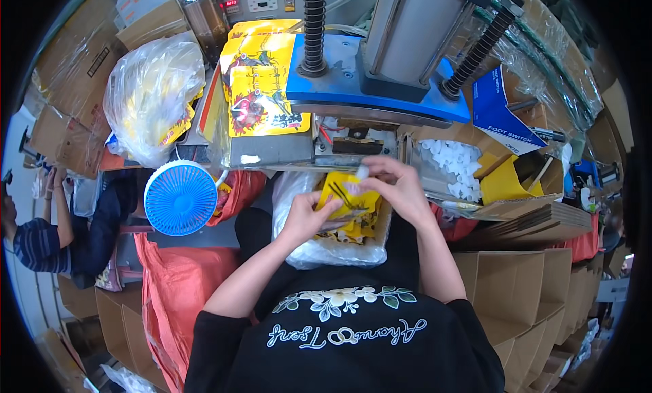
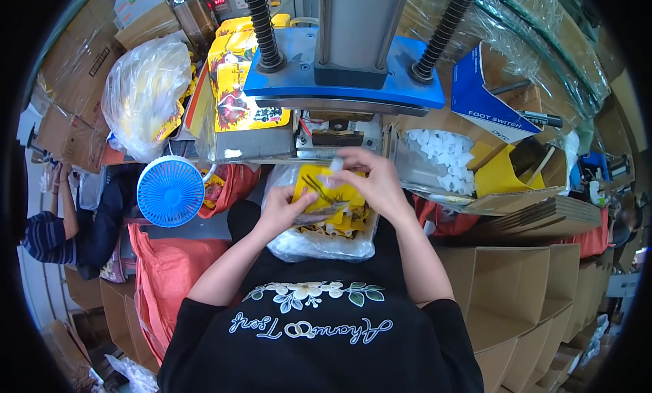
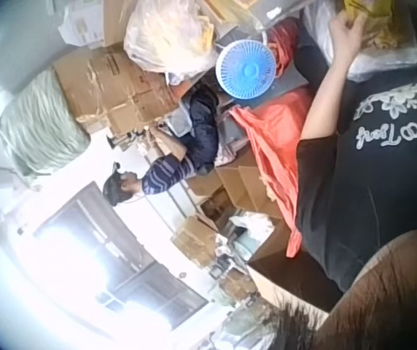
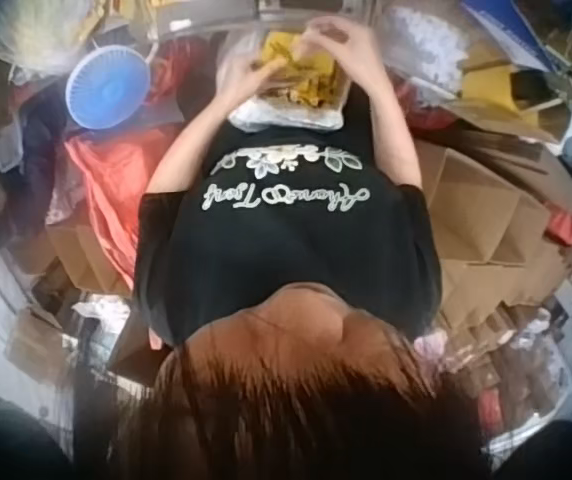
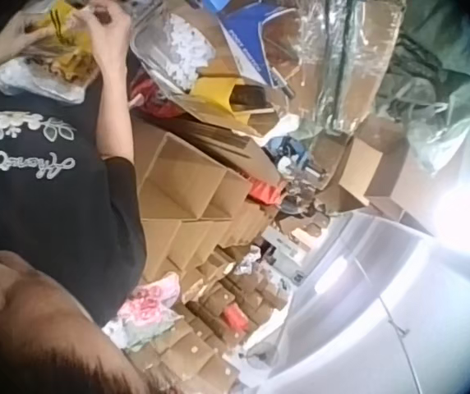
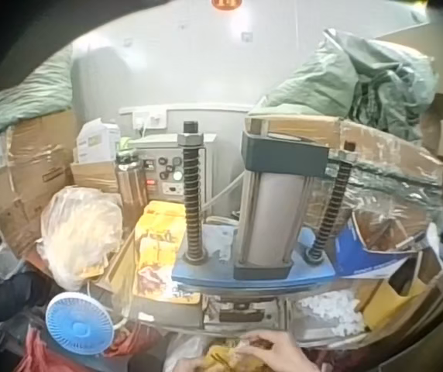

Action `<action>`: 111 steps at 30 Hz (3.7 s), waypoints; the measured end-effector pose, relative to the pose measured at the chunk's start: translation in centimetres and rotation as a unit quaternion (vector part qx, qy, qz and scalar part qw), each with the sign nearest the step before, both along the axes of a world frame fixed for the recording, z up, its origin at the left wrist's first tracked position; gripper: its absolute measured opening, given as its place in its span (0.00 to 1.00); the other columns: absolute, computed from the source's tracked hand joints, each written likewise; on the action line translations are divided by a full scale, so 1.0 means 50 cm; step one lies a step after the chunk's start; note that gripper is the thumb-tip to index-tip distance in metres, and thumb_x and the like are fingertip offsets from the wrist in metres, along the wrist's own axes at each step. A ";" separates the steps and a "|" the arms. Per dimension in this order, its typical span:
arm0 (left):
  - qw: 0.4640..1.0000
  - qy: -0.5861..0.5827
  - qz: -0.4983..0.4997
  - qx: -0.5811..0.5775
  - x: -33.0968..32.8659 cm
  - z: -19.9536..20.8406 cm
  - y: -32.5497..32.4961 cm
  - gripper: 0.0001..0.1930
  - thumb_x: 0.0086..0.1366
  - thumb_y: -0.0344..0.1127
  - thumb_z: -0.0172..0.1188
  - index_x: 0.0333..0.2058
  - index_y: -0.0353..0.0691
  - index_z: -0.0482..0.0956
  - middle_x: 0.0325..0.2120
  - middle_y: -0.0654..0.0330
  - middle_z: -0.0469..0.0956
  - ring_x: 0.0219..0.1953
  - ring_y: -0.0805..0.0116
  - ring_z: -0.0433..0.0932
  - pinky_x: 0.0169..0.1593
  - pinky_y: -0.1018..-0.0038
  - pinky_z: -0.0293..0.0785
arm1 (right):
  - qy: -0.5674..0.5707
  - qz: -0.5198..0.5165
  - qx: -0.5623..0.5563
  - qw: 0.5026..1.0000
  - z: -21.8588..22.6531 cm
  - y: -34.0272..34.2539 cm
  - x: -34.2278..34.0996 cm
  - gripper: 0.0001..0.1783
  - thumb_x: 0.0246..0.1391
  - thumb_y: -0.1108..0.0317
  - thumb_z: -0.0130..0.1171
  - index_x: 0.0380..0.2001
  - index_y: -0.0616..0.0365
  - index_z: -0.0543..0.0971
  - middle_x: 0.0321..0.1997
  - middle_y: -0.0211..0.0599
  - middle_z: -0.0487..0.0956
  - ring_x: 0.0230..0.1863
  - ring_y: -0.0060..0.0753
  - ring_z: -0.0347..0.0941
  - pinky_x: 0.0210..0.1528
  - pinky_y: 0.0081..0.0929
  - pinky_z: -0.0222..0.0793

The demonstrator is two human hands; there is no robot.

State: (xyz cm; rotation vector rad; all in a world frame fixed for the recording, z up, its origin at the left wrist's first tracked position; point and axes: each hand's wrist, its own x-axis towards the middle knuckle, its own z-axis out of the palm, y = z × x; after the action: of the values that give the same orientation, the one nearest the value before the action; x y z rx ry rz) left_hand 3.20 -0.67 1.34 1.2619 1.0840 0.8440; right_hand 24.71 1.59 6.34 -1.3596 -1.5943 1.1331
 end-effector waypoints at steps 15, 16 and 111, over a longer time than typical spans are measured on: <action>0.975 -0.161 0.072 -0.135 0.056 -0.008 0.132 0.12 0.64 0.34 0.63 0.37 0.27 0.81 0.31 0.57 0.83 0.27 0.74 0.80 0.31 0.79 0.72 | -0.541 -0.222 0.065 0.808 -0.057 -0.047 0.257 0.15 0.51 0.58 0.64 0.38 0.55 0.81 0.38 0.42 0.80 0.39 0.51 0.78 0.40 0.43 0.72; 0.996 -0.058 0.060 -0.037 0.035 -0.007 0.148 0.11 0.63 0.34 0.64 0.37 0.29 0.81 0.30 0.58 0.83 0.27 0.75 0.80 0.31 0.78 0.72 | -0.517 -0.199 0.074 0.829 -0.069 -0.038 0.240 0.14 0.51 0.60 0.63 0.38 0.56 0.80 0.40 0.42 0.79 0.39 0.51 0.78 0.42 0.42 0.72; 0.828 0.362 0.133 0.408 -0.180 -0.039 0.094 0.15 0.57 0.33 0.65 0.45 0.45 0.82 0.51 0.59 0.78 0.62 0.55 0.69 0.68 0.51 0.48 | -0.214 -0.254 0.165 0.929 -0.048 0.013 0.196 0.09 0.56 0.71 0.57 0.40 0.60 0.79 0.34 0.40 0.73 0.38 0.38 0.72 0.41 0.32 0.66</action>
State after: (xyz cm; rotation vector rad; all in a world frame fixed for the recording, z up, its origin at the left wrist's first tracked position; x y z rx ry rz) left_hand -5.80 4.05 -0.61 2.3145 1.5989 1.1355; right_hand 34.50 2.23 3.96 -1.7206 -1.4972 0.2533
